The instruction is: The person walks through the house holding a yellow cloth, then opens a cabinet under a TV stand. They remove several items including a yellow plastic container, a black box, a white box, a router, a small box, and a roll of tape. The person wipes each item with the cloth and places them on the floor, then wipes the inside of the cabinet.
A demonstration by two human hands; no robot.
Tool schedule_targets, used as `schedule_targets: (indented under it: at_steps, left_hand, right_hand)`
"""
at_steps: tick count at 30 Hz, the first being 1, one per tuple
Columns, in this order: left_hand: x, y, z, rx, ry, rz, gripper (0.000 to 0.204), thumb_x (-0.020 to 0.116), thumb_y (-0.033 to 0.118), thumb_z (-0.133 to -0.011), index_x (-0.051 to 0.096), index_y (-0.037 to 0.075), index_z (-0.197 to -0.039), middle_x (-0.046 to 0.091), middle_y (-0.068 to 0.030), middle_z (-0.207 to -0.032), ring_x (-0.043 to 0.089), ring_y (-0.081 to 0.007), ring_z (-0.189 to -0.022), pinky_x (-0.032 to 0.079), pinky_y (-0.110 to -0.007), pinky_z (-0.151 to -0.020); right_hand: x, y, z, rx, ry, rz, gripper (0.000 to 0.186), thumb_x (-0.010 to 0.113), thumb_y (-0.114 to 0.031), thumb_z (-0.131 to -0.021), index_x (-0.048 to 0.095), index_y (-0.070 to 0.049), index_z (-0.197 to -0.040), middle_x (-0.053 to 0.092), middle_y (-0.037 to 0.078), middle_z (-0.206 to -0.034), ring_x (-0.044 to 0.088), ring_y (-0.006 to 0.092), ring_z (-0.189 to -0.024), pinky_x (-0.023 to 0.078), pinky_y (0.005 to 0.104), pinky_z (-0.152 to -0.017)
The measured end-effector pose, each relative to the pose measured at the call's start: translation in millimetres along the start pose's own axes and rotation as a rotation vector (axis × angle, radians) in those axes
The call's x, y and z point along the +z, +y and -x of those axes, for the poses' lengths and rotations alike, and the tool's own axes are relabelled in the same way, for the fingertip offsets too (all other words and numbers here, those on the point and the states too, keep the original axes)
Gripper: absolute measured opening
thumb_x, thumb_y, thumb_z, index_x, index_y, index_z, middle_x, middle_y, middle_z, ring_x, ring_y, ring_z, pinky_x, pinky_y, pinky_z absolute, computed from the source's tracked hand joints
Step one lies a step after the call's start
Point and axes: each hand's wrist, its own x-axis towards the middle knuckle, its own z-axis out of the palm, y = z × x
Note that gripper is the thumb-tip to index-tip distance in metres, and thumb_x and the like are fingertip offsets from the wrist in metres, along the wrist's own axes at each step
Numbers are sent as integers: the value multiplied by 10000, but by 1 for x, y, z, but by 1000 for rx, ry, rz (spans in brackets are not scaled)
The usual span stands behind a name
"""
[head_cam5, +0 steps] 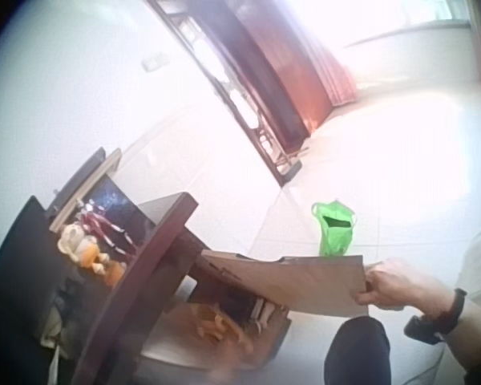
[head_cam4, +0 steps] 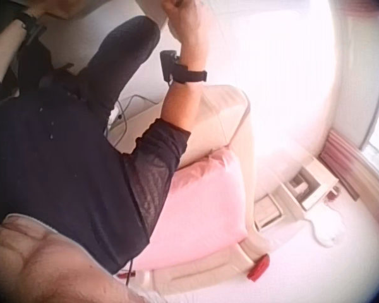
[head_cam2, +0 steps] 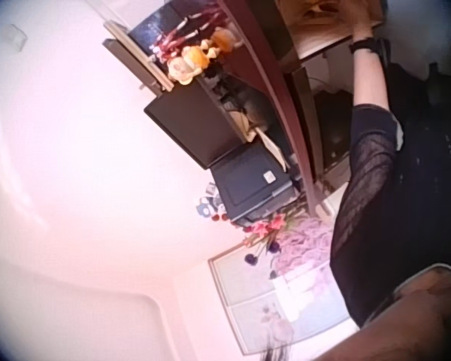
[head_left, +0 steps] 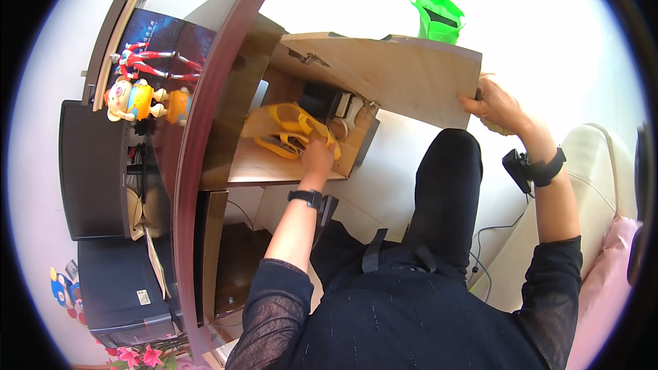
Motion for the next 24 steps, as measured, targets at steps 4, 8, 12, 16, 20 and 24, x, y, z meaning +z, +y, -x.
schedule_targets:
  at_steps: [4, 8, 12, 16, 20, 24]
  left_hand:
    - [-11, 10, 30, 240, 211, -135, 158, 665, 198, -808, 658, 47, -856, 593, -112, -890, 624, -327, -803, 507, -439, -654]
    - [-35, 24, 69, 390, 239, -227, 112, 700, 172, -778, 648, 72, -776, 554, -56, -773, 616, -275, -680, 492, -398, -561]
    - [-62, 44, 105, 567, 257, -182, 113, 674, 139, -774, 661, 109, -882, 523, -57, -757, 611, -255, -607, 496, -358, -500]
    - [-78, 64, 125, 617, 174, -89, 67, 696, 142, -773, 650, 105, -806, 530, -51, -732, 598, -261, -568, 483, -370, -478]
    - [-81, 64, 135, 632, 133, -67, 65, 688, 136, -778, 657, 110, -829, 534, -47, -727, 603, -250, -576, 487, -366, -484]
    - [-71, 47, 145, 739, 122, -87, 265, 673, 115, -723, 657, 143, -986, 508, -36, -732, 586, -199, -572, 482, -326, -495]
  right_hand:
    - [4, 11, -4, -45, 27, -58, 342, 617, -274, -790, 579, 65, -765, 480, 121, -773, 533, 236, -700, 456, 363, -681]
    - [9, 20, -5, -82, 53, -34, 344, 615, -277, -784, 591, 66, -775, 493, 126, -777, 536, 240, -714, 462, 363, -682]
    - [9, 26, -9, -105, 42, -68, 347, 614, -285, -780, 604, 62, -788, 502, 130, -775, 545, 246, -724, 465, 362, -687]
    - [6, 25, -11, -139, 49, -57, 344, 611, -287, -777, 596, 57, -780, 501, 133, -770, 551, 251, -724, 467, 368, -691]
    - [5, 23, -11, -115, 81, -16, 350, 601, -299, -784, 598, 51, -790, 506, 138, -791, 557, 269, -731, 468, 377, -703]
    - [5, 27, -8, -20, 66, 72, 351, 580, -304, -818, 617, 32, -910, 530, 165, -855, 555, 306, -745, 466, 392, -727]
